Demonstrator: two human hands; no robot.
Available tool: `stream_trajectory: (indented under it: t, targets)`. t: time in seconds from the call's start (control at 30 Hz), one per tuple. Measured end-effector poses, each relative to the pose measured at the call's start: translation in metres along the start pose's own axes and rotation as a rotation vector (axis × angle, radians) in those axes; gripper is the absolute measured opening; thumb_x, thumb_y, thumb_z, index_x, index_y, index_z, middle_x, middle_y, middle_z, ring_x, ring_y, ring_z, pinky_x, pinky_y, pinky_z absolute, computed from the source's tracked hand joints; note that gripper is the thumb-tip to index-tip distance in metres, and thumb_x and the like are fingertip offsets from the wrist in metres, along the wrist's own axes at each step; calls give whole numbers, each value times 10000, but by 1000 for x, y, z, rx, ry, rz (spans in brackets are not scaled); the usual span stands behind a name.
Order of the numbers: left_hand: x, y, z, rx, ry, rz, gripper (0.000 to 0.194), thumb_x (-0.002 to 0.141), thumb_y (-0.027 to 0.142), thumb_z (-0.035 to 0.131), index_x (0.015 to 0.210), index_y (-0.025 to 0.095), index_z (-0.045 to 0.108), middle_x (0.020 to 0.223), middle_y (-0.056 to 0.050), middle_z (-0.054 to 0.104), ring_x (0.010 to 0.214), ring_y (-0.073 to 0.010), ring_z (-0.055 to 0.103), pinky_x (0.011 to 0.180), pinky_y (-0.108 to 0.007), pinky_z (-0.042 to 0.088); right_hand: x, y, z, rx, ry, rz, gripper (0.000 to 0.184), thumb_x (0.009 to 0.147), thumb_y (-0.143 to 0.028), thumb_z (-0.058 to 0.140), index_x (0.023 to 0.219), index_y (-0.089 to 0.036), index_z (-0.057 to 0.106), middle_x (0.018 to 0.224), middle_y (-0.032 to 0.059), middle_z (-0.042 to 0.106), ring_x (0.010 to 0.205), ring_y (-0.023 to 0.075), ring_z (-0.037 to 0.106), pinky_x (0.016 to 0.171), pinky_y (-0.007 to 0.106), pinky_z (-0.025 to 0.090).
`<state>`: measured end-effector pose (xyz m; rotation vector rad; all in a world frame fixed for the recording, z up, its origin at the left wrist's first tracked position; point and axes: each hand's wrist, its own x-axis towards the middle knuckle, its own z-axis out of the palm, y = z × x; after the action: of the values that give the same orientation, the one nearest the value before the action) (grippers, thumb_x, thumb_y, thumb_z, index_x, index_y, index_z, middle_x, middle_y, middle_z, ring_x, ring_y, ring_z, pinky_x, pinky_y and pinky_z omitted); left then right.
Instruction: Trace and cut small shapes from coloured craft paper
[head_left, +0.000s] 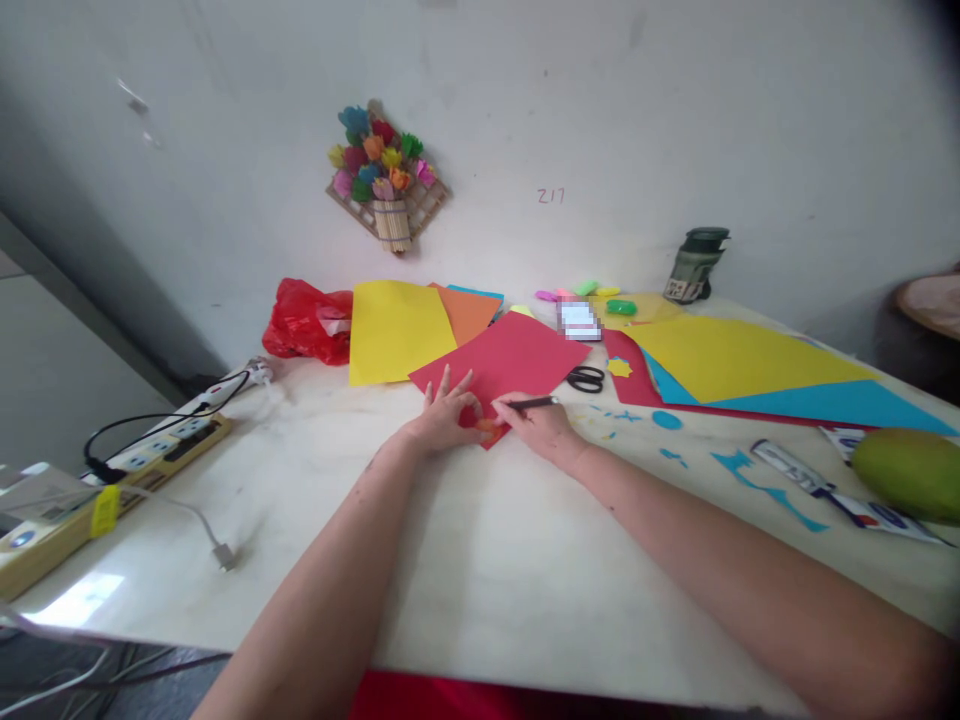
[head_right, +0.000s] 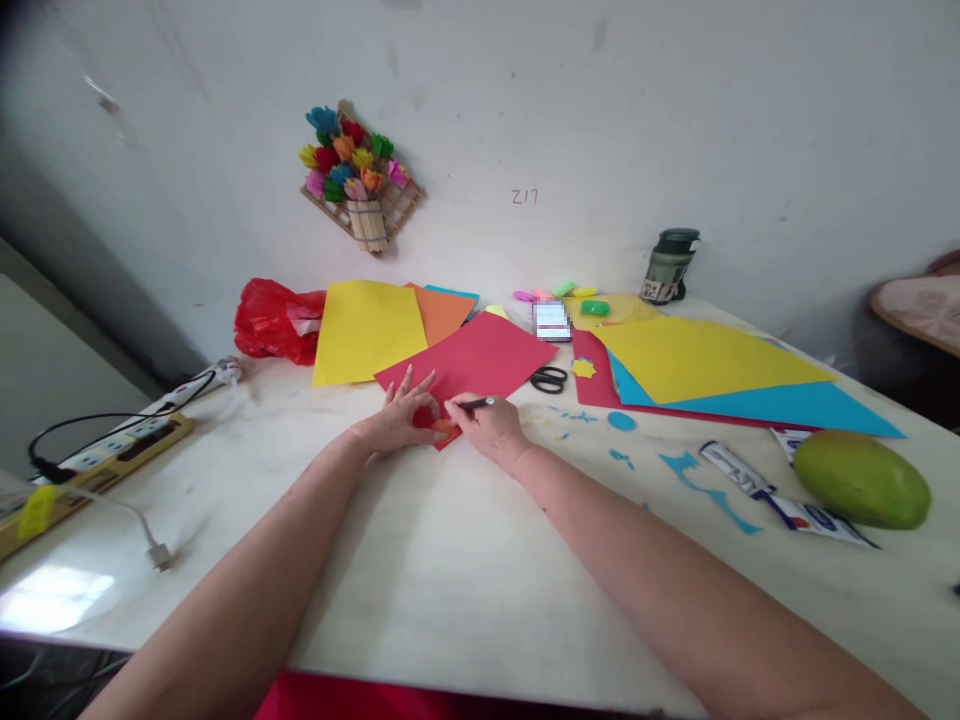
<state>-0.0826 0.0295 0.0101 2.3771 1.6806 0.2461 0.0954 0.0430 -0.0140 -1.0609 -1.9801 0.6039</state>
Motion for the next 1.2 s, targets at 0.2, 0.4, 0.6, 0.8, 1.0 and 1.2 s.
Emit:
stream_trajectory:
  t: [0.2,0.4,0.6,0.8,1.0,1.2]
  targets:
    - [2,-2,-1,-28,-41,-22,486,601,634,492,892,247,535,1432,48,36,1258,-317,-170,1011,-515,-27,11,4,1,298,72,90,316,741,-470,467,734,-190,612,567,7,594,540,125,555,560,246,441]
    - [6,-4,-1,0,-53,-55,518,573,662,499,899,263,549,1430,33,82,1252,-328,-179,991,-544,-51,25,-3,-2,560,-58,219,192,660,-337,580,734,-159,579,537,-12,575,483,93,516,524,229,444]
    - [6,-8,7,90,33,-126,501,582,653,497,922,289,552,1430,46,79,1238,-319,-222,962,-579,-79,34,9,7,373,-78,124,332,706,-466,508,647,-150,593,545,12,593,534,111,549,566,236,430]
    - [6,-10,11,67,66,-115,485,588,645,500,903,279,551,1429,42,86,1249,-329,-190,973,-570,-58,38,13,9,223,-159,108,292,723,-440,505,667,-171,604,550,7,598,568,123,556,587,243,418]
    - [4,-11,13,75,122,-101,498,584,648,513,910,272,541,1430,50,67,1257,-334,-170,990,-555,-39,36,12,8,221,-178,77,333,761,-457,445,655,-170,576,564,4,588,565,116,540,591,238,402]
    - [2,-10,13,66,169,-71,514,567,655,531,904,268,553,1431,69,13,1255,-350,-165,999,-546,-33,35,11,7,203,-191,90,339,773,-458,428,611,-180,535,545,-3,571,586,123,548,625,248,402]
